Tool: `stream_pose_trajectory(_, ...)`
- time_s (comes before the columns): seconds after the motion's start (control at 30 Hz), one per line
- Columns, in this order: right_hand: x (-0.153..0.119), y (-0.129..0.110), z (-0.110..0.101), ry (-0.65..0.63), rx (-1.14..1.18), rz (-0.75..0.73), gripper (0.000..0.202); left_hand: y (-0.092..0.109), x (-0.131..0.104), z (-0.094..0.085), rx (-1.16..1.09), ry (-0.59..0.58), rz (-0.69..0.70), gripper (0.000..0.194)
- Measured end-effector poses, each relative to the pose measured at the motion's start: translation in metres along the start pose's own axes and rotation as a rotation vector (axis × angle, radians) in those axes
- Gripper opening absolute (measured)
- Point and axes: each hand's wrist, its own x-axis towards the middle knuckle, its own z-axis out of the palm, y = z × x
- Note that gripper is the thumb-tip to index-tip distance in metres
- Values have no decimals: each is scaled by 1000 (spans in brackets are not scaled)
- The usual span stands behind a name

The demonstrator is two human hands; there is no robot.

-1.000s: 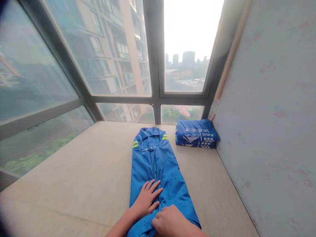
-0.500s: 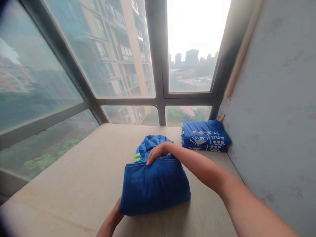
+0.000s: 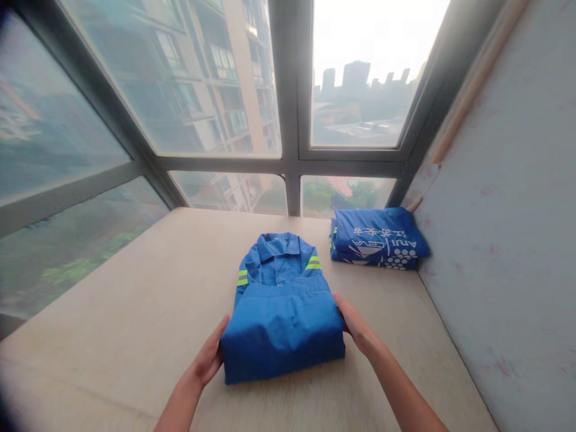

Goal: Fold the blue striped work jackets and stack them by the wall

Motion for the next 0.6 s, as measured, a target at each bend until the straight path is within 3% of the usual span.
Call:
stream_pose_trajectory(0.1,-7,5,9,-66,48,-71,58,8,1,14,47,44,97,63)
stream_pose_trajectory(0.23,0,3,19,31,-22,-234,58,-8,3,15,-10,151,217,61)
stream_pose_trajectory(0.4,17,15,23,121,-149,-133,48,-26,13,8,97,305,186,40)
stream_pose_trajectory(0.6,-5,45,7,107,36,-51,75,-29,1,1,274,321,206,46)
